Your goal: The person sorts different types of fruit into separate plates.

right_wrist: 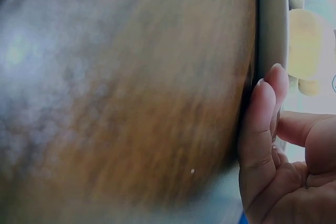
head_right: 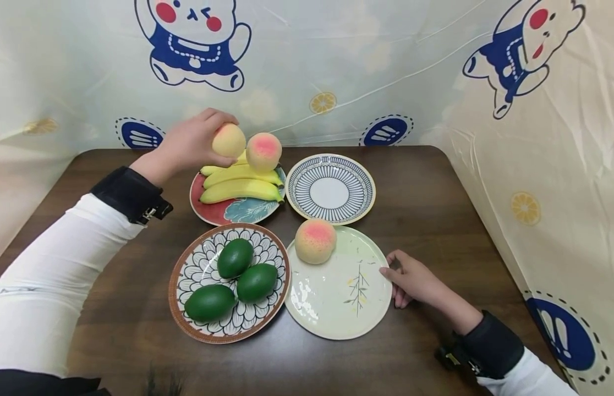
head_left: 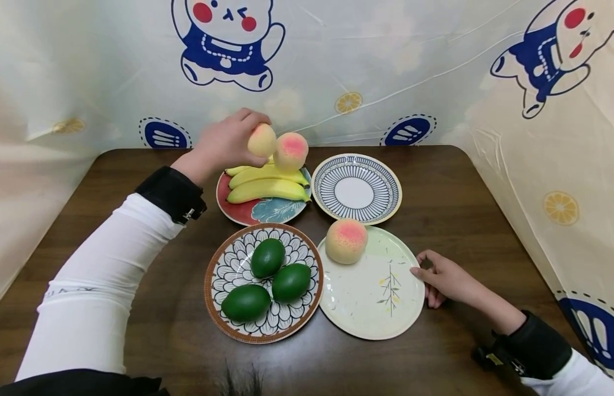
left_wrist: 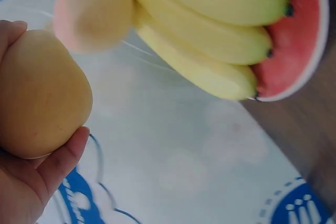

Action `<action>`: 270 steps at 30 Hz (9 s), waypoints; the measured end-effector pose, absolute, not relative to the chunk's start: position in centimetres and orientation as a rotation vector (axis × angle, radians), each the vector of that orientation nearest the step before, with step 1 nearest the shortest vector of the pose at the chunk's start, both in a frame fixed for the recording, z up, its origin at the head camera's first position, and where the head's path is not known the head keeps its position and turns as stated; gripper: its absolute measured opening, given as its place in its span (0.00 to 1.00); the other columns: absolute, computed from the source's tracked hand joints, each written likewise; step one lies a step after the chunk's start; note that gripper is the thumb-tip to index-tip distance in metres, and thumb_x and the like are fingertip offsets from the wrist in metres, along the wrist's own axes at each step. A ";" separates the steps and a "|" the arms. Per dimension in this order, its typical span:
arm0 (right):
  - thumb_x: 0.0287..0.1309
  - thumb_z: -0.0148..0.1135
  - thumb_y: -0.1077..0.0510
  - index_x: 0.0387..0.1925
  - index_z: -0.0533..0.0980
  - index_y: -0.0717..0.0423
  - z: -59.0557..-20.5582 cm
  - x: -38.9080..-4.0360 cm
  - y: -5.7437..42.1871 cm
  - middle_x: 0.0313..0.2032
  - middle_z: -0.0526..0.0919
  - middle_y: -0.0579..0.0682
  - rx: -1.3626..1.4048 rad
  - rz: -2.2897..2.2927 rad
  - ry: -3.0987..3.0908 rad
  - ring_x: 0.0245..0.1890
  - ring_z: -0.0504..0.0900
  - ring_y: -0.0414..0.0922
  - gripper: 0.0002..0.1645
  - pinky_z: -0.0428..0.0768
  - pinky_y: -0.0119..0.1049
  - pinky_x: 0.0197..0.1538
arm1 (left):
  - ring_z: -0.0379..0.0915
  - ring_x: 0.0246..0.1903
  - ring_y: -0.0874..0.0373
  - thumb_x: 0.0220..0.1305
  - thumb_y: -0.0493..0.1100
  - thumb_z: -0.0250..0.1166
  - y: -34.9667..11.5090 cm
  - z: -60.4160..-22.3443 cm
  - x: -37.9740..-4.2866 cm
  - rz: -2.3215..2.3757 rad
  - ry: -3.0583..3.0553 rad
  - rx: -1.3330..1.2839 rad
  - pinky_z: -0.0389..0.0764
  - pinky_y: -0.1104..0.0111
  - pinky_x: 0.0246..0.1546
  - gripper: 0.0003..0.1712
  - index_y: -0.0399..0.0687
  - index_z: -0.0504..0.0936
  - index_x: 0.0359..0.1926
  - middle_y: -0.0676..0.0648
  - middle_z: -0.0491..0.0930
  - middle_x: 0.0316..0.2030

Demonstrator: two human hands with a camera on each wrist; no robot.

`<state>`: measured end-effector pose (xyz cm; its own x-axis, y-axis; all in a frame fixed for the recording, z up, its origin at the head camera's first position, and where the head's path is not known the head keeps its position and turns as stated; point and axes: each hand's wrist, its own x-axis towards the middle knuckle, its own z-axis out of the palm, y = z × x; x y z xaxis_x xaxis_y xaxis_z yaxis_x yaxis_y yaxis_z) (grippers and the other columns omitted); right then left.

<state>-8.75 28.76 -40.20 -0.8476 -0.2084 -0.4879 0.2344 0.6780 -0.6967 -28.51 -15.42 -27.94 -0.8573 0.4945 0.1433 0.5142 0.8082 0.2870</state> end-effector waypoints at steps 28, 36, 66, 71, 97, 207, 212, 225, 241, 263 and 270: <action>0.77 0.53 0.56 0.59 0.61 0.68 -40.1 -8.5 28.7 0.18 0.79 0.50 0.025 -1.069 2.349 0.16 0.81 0.43 0.22 0.84 0.38 0.23 | 0.76 0.55 0.47 0.50 0.53 0.76 -6.1 -25.8 -21.9 -0.432 -2.671 -1.457 0.81 0.55 0.54 0.42 0.50 0.74 0.66 0.43 0.74 0.63; 0.77 0.53 0.56 0.59 0.61 0.68 -40.1 -8.5 28.6 0.18 0.79 0.50 0.025 -1.068 2.343 0.16 0.81 0.43 0.22 0.84 0.37 0.23 | 0.73 0.63 0.50 0.54 0.57 0.75 -3.0 -25.3 -18.3 -0.350 -2.595 -1.744 0.83 0.58 0.53 0.42 0.53 0.72 0.69 0.45 0.73 0.66; 0.76 0.54 0.57 0.57 0.61 0.70 -40.2 -8.5 28.6 0.17 0.81 0.50 -0.031 -1.132 2.330 0.14 0.81 0.40 0.21 0.84 0.37 0.22 | 0.74 0.62 0.54 0.58 0.59 0.75 0.3 -30.7 -13.1 -0.176 -2.379 -2.323 0.76 0.67 0.63 0.41 0.55 0.71 0.69 0.48 0.72 0.66; 0.76 0.54 0.57 0.58 0.61 0.69 -40.2 -8.5 28.6 0.18 0.80 0.49 -0.002 -1.106 2.338 0.15 0.81 0.41 0.22 0.84 0.37 0.22 | 0.74 0.63 0.55 0.57 0.58 0.75 0.1 -32.1 -12.7 -0.075 -2.380 -2.398 0.80 0.66 0.60 0.41 0.57 0.71 0.69 0.50 0.72 0.66; 0.77 0.53 0.56 0.60 0.60 0.69 -40.1 -8.7 28.5 0.18 0.80 0.49 0.015 -1.088 2.335 0.16 0.81 0.42 0.23 0.85 0.37 0.23 | 0.71 0.63 0.58 0.49 0.54 0.80 -0.8 -35.2 -13.5 0.025 -2.532 -2.355 0.79 0.66 0.57 0.46 0.62 0.71 0.69 0.53 0.72 0.64; 0.77 0.53 0.56 0.59 0.61 0.69 -40.1 -8.9 28.5 0.18 0.79 0.49 0.028 -1.118 2.322 0.15 0.81 0.42 0.22 0.84 0.38 0.23 | 0.70 0.57 0.36 0.59 0.49 0.71 -9.5 -32.7 -32.8 -0.377 -2.982 -0.941 0.78 0.47 0.59 0.43 0.50 0.65 0.74 0.34 0.65 0.67; 0.77 0.53 0.57 0.59 0.61 0.69 -40.2 -9.1 28.5 0.18 0.79 0.48 0.024 -1.109 2.321 0.15 0.81 0.42 0.22 0.84 0.37 0.23 | 0.70 0.56 0.36 0.58 0.50 0.73 -9.8 -31.6 -32.7 -0.461 -2.935 -0.928 0.79 0.48 0.57 0.44 0.51 0.65 0.73 0.35 0.65 0.67; 0.76 0.54 0.56 0.59 0.61 0.69 -40.2 -8.7 28.5 0.18 0.79 0.49 0.033 -1.096 2.321 0.16 0.81 0.43 0.22 0.84 0.37 0.23 | 0.73 0.57 0.43 0.57 0.54 0.75 -6.3 -28.7 -29.7 -0.520 -2.840 -1.109 0.82 0.52 0.55 0.46 0.53 0.66 0.74 0.40 0.66 0.69; 0.76 0.54 0.56 0.59 0.61 0.68 -40.2 -8.8 28.7 0.18 0.79 0.49 0.037 -1.079 2.332 0.15 0.81 0.43 0.23 0.84 0.37 0.23 | 0.67 0.65 0.48 0.59 0.52 0.76 0.4 -27.7 -25.1 -0.605 -2.610 -1.515 0.76 0.62 0.66 0.43 0.51 0.69 0.72 0.42 0.66 0.69; 0.78 0.51 0.56 0.57 0.61 0.70 -40.7 -8.2 28.8 0.18 0.79 0.48 -0.041 -1.147 2.315 0.14 0.80 0.40 0.20 0.83 0.37 0.21 | 0.73 0.59 0.53 0.60 0.53 0.75 5.7 -29.6 -16.9 -0.442 -2.499 -2.047 0.74 0.70 0.63 0.40 0.59 0.71 0.71 0.44 0.63 0.71; 0.78 0.52 0.55 0.56 0.62 0.71 -40.8 -8.3 28.8 0.17 0.79 0.48 -0.053 -1.164 2.305 0.14 0.80 0.40 0.21 0.83 0.38 0.21 | 0.74 0.59 0.53 0.57 0.54 0.77 5.7 -31.8 -16.2 -0.342 -2.550 -2.112 0.76 0.64 0.61 0.46 0.60 0.67 0.74 0.47 0.63 0.74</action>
<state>-8.27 28.79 -40.79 -0.8471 -0.2726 -0.4562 0.2053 0.6241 -0.7539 -16.23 5.66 -31.79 -0.1843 0.9828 -0.0135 0.9446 0.1809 0.2740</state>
